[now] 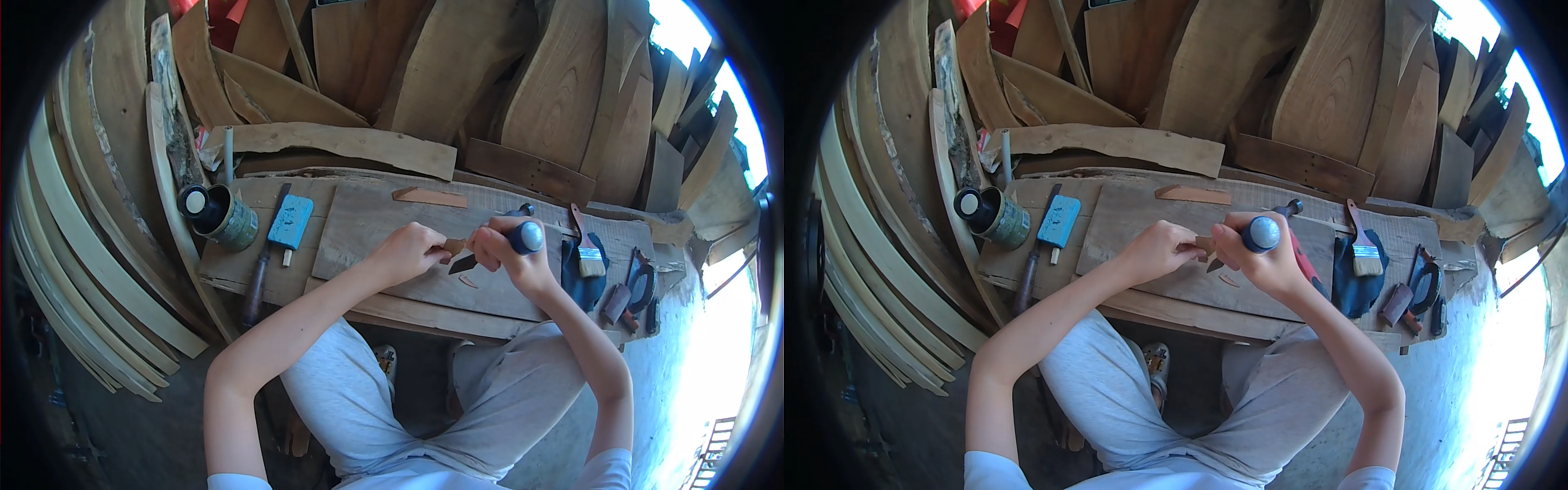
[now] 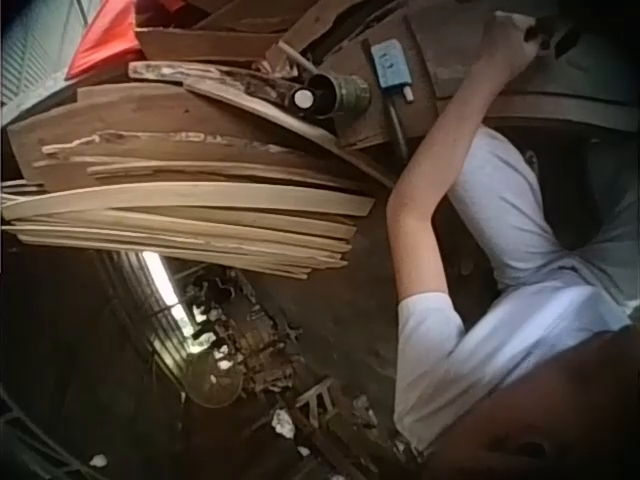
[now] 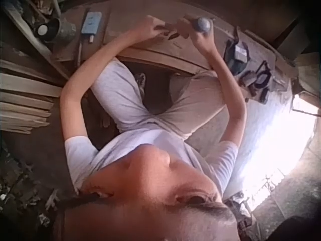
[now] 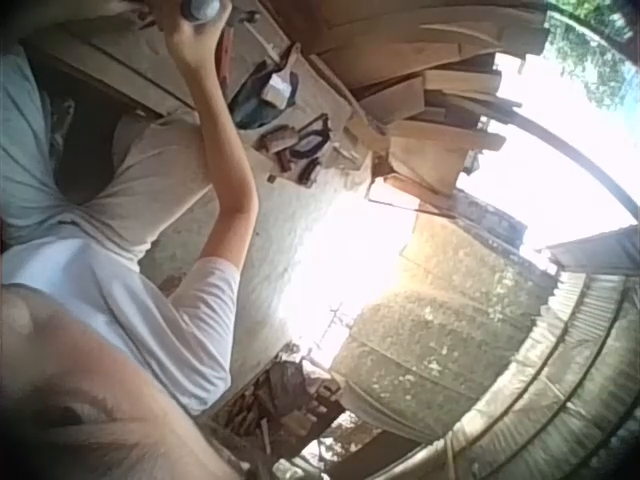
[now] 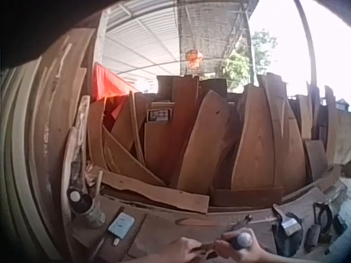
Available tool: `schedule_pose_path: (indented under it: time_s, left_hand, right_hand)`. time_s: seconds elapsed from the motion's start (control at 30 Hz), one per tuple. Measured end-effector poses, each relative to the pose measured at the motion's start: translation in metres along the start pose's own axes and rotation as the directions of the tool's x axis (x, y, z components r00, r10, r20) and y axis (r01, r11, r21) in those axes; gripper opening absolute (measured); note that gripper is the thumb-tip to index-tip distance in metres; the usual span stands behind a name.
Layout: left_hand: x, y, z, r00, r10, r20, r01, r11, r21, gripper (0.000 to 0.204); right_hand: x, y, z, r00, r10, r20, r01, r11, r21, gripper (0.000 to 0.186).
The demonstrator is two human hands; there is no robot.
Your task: Carving a small piece of wood with a chisel and hammer.
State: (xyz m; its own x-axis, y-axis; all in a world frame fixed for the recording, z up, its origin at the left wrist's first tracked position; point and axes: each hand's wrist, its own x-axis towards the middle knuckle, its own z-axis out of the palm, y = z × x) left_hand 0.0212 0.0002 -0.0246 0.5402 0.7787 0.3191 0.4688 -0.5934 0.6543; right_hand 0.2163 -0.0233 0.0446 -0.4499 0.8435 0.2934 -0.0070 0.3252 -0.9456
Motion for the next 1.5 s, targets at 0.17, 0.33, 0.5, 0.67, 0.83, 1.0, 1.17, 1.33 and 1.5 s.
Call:
schedule_pose_path:
  time_s: [0.17,0.33,0.5,0.67,0.83,1.0,1.17,1.33,1.5]
  left_hand:
    - [-0.002,-0.005,-0.005,0.989,-0.096,0.114,0.105,0.991,-0.081,0.015]
    - [-0.001,0.009,-0.01,0.989,-0.139,0.042,0.142,0.985,-0.096,0.018]
    - [-0.003,0.002,-0.015,0.988,-0.151,0.015,0.151,0.986,-0.068,0.018]
    - [-0.004,-0.004,-0.018,0.991,-0.059,-0.119,0.045,0.992,-0.118,0.019]
    - [-0.004,0.0,-0.02,0.978,-0.181,-0.099,0.167,0.977,-0.136,0.014]
    - [-0.007,-0.011,-0.014,0.964,-0.252,-0.09,0.228,0.949,-0.217,0.013]
    - [-0.015,-0.023,-0.016,0.921,-0.353,0.166,0.345,0.935,0.078,0.016]
    - [-0.018,-0.028,-0.012,0.94,-0.312,0.136,0.289,0.943,0.164,0.017]
    - [-0.018,-0.026,0.0,0.986,-0.124,0.114,0.102,0.977,0.186,0.018]
  right_hand:
    - [0.006,0.008,0.001,0.999,0.037,-0.012,-0.038,0.999,-0.037,0.03]
    - [0.004,0.006,-0.002,0.996,0.081,0.031,-0.08,0.996,-0.033,0.031]
    - [0.003,0.003,-0.001,0.996,0.077,0.036,-0.075,0.995,-0.065,0.031]
    - [0.001,0.001,0.003,0.993,0.11,0.033,-0.107,0.99,-0.089,0.031]
    - [0.001,-0.006,0.004,0.998,0.057,-0.013,-0.058,0.991,-0.117,0.033]
    - [-0.001,-0.01,0.001,0.997,0.073,0.022,-0.069,0.986,-0.15,0.038]
    - [-0.005,-0.007,-0.009,0.999,-0.018,-0.051,0.014,0.996,-0.088,0.039]
    - [-0.004,-0.004,-0.008,0.97,-0.239,-0.029,0.24,0.97,0.026,0.041]
    - [-0.003,0.001,-0.007,0.988,-0.153,0.004,0.153,0.988,-0.012,0.039]
